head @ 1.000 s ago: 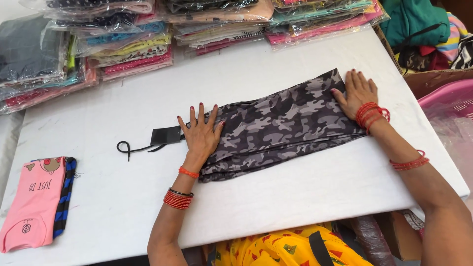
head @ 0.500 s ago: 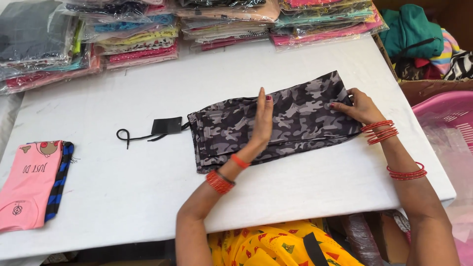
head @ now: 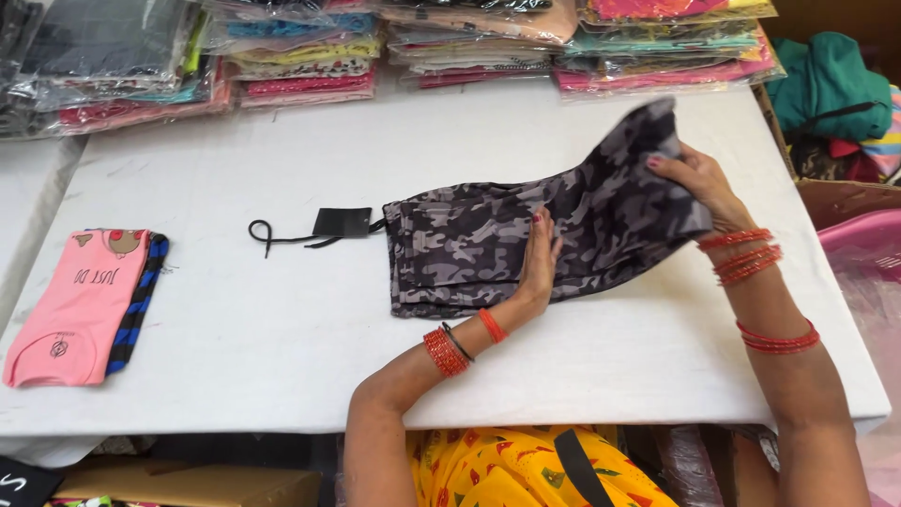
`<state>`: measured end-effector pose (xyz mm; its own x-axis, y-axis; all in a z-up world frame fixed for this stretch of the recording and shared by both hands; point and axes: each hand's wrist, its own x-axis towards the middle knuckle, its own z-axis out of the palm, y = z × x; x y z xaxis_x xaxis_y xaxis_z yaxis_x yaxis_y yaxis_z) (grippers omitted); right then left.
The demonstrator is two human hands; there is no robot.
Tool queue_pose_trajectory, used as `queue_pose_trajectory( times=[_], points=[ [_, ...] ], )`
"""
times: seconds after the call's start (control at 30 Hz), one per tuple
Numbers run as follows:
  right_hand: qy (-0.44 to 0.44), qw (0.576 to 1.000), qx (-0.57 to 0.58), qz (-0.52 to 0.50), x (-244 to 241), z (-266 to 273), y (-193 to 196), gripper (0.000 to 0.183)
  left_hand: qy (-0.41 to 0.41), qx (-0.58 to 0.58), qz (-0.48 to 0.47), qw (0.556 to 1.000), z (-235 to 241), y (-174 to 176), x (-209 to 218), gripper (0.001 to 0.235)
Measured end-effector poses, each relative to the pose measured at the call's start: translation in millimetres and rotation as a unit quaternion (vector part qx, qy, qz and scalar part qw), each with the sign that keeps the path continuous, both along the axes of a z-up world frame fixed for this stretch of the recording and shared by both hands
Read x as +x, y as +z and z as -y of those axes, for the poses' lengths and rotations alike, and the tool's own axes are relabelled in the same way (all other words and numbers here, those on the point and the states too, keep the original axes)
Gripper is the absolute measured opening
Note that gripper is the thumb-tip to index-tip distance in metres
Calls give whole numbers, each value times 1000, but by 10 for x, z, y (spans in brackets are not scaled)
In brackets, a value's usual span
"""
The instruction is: The person folds a pair of camouflage-patterned shorts and places them into a clear plastic bag. They then fold a black t-shirt with a logo and place it on the table.
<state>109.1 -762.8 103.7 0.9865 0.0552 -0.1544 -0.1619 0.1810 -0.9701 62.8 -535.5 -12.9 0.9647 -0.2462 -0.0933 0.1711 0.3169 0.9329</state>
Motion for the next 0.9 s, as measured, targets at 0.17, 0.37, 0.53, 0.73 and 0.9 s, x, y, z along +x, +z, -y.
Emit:
queue_pose_trajectory(
  times=[0.17, 0.37, 0.53, 0.73, 0.9],
  points=[
    [87, 993, 69, 48, 218, -1006, 65, 55, -27, -89, -47, 995, -138, -102, -364, 84],
    [197, 976, -71, 53, 209, -2499, -426, 75, -16, -163, -104, 981, -317, -916, -587, 32],
    [288, 947, -129, 48, -74, -2959, -625, 82, 6, -268, -172, 948, -581, -420, -711, 21],
    [301, 940, -144, 68, -19, -2941, -740, 84, -7, -265, -172, 949, -571, -368, -737, 24],
    [346, 928, -129, 45, -123, -3007, -556, 82, 3, -243, -161, 957, -623, -202, -999, 28]
  ],
)
